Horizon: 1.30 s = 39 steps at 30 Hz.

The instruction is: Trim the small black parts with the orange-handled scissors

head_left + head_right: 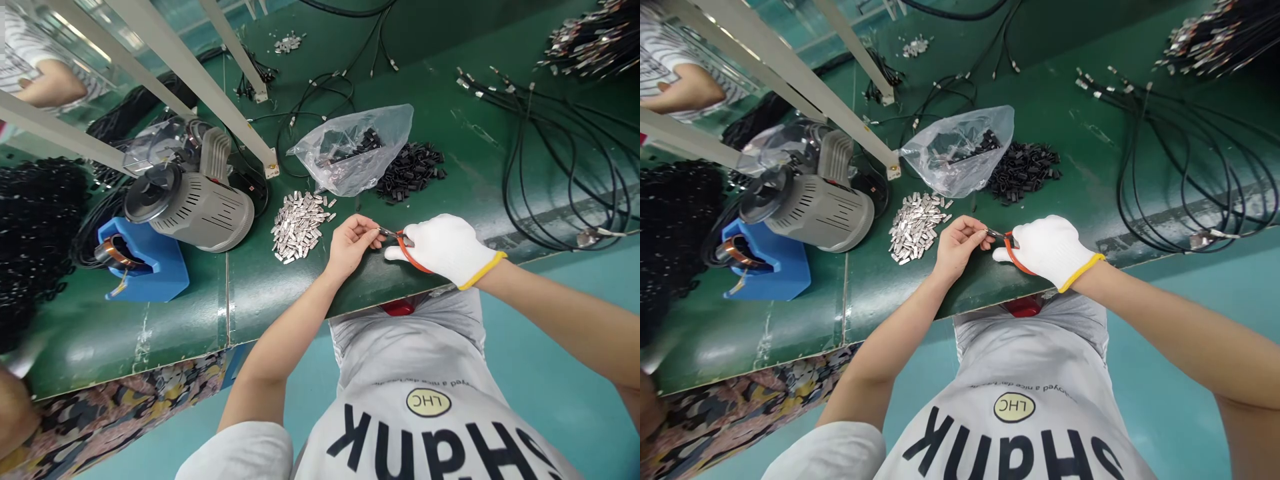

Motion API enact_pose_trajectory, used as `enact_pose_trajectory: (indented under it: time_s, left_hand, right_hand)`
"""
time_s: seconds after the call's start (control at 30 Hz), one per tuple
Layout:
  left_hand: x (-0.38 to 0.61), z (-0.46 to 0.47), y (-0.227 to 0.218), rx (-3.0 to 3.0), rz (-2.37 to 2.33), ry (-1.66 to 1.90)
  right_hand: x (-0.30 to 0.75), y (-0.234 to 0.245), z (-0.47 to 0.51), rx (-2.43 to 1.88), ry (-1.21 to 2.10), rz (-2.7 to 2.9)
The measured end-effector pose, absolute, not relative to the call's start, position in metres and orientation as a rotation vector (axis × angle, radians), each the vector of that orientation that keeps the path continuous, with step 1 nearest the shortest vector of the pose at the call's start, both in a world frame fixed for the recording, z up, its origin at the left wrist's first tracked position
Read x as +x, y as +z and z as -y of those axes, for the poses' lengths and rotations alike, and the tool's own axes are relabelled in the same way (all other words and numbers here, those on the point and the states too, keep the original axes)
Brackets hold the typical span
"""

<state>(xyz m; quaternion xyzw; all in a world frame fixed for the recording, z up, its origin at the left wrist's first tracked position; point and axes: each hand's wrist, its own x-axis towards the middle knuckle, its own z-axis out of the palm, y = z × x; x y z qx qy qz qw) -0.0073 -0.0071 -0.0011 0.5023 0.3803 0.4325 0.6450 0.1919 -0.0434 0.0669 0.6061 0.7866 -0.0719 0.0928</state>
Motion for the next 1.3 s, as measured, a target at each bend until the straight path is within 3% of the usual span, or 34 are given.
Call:
enact_pose_trajectory:
  time_s: [0.63,1.3]
  left_hand:
    - [-0.005,0.007,-0.008,1.146,-0.901,1.027]
    - [-0.004,0.005,-0.013,1.072,-0.876,1.015]
  right_hand:
    - [0.197,0.056,0.039,1.703,-0.182,-2.397]
    - [0.192,0.068,0.027,1.749,-0.358,-2.327]
